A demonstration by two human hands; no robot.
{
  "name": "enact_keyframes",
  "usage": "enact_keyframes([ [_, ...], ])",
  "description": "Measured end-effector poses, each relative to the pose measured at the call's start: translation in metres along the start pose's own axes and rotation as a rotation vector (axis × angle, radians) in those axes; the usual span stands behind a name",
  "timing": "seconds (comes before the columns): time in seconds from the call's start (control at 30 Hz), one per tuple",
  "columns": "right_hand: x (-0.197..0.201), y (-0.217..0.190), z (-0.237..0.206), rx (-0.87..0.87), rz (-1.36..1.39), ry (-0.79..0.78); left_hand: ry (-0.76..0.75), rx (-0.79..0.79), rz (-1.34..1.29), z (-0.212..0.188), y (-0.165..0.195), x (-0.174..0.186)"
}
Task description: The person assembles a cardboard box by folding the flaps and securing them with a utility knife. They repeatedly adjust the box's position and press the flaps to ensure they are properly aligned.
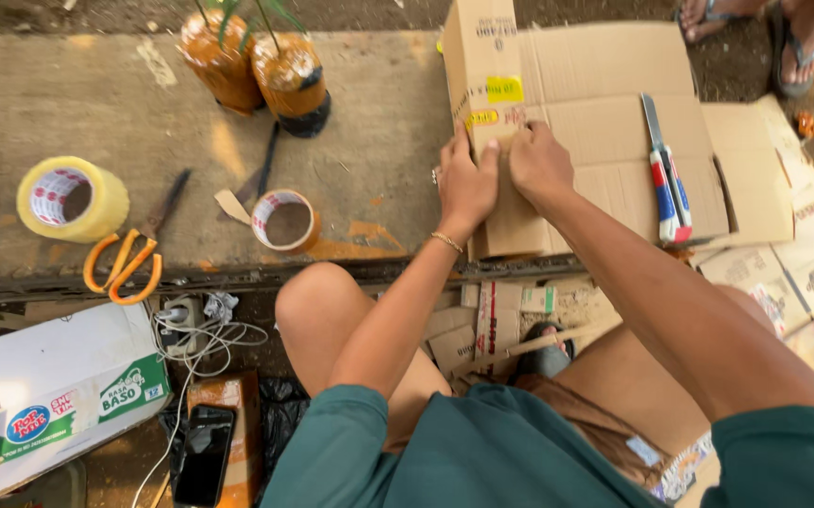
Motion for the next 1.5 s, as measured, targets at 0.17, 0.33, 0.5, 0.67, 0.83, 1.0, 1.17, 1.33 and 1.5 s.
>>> enact_keyframes([
  [0.17,0.018,-0.022,-0.032,-0.072,-0.05,0.024,-0.004,-0.083,0.114,0.001,0.01,0.024],
  [0.33,-0.019,-0.02,-0.004,-0.138,-0.042,0.018,0.062,0.068,-0.188,0.061,-0.039,-0.002],
  [0.5,-0.028,0.004,0.014,-0.135,0.001,-0.103,0.142,0.16,-0.114,0.076,-0.052,-0.013],
  [0.67,-0.026,0.002,0.032,-0.058,0.262,-0.248,0.004,0.066,-0.043,0.086,-0.041,-0.003],
  [0.83,-0.029,0.027,0.045,-0.187,0.368,-0.332,-0.111,0.133,-0.124,0.082,-0.035,-0.011],
  [1.0,-0.022,0.045,0.053,-0.19,0.761,-0.635,0.05,-0.046,-0.431,0.076,-0.026,-0.045],
  [1.17,-0.019,0.054,0.067,-0.352,0.836,-0.722,-0.081,-0.182,-0.956,0.093,-0.022,-0.073],
  [1.33,-0.019,0.084,0.088,-0.35,0.887,-0.674,-0.146,-0.193,-1.015,0.095,0.001,-0.091],
  [1.5,-0.023,0.093,0.116,-0.064,0.848,-0.562,-0.164,-0.103,-0.922,0.089,0.02,-0.097],
])
Point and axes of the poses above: each hand's wrist, its own z-axis towards the middle knuckle, its own x-axis out of the back of the hand, y = z × x, the point moved 5 cm from there along z, towards the middle knuckle, and after that the axes turned 10 degrees about -x, right-handed, at the moved point
